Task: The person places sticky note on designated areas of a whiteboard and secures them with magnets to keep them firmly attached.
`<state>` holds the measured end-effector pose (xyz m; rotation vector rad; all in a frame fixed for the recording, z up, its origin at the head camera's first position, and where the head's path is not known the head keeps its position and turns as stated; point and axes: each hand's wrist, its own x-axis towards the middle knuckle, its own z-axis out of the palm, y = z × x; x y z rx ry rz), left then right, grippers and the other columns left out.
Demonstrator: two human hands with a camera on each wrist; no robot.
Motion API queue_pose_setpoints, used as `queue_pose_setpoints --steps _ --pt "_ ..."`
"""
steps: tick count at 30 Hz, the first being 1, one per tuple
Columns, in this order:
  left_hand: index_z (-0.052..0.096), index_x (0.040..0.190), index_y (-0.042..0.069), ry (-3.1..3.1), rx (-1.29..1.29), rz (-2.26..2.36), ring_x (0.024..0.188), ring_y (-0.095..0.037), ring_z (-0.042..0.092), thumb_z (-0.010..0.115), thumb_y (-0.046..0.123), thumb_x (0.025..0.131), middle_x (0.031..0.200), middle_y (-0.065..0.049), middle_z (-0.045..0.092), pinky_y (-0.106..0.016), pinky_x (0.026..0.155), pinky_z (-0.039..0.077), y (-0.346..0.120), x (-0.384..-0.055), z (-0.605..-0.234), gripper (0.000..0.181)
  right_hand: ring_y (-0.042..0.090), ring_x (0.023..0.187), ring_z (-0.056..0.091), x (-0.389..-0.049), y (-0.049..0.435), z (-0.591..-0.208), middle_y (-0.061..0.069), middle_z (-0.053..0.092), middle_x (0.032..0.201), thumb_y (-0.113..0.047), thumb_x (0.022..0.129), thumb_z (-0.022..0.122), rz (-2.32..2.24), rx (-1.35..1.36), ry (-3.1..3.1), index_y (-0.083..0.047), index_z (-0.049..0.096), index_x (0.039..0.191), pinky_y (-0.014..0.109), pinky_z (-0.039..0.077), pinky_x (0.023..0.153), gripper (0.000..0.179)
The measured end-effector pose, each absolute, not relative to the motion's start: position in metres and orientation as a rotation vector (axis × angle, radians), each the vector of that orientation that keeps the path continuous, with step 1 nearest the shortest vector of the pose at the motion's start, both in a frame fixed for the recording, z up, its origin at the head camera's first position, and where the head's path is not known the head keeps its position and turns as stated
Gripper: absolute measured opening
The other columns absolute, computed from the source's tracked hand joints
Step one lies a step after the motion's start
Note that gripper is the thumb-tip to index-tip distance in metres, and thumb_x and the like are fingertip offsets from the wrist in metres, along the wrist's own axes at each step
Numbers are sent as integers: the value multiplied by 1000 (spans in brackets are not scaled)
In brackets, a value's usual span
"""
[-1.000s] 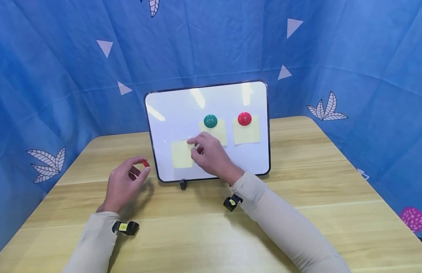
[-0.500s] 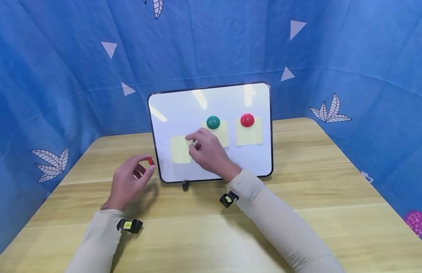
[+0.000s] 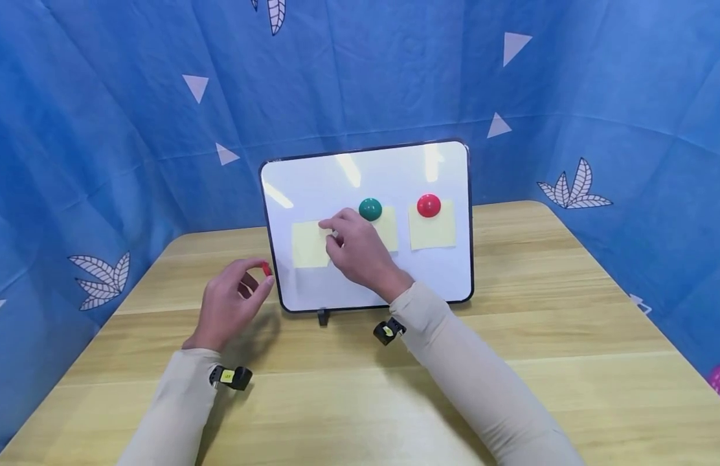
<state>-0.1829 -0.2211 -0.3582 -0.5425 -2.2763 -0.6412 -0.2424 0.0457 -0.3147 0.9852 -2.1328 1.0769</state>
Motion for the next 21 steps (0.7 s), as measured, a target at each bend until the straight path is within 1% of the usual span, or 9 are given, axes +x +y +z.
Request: queue_pose_setpoints --steps 9,16,21 --pt "67 121 8 -2259 -556 -666 64 -12 62 78 23 88 99 -5 68 -33 56 53 -215 -190 -345 37 15 81 57 -245 50 -315 10 62 99 -2 89 69 970 978 -2117 3 71 117 25 54 71 28" --pt "67 123 8 -2274 -563 -663 66 -13 62 76 25 90 100 -7 68 -34 58 54 -206 -197 -331 38 16 82 62 -246 52 -314 13 60 105 -3 88 72 898 933 -2106 3 70 119 25 56 73 32" --pt "67 121 8 -2274 -594 -634 65 -13 61 75 25 90 95 -7 67 -32 57 52 -198 -199 -326 36 17 86 59 -244 51 -317 13 59 109 -1 87 74 900 915 -2106 4 69 120 25 56 76 34"
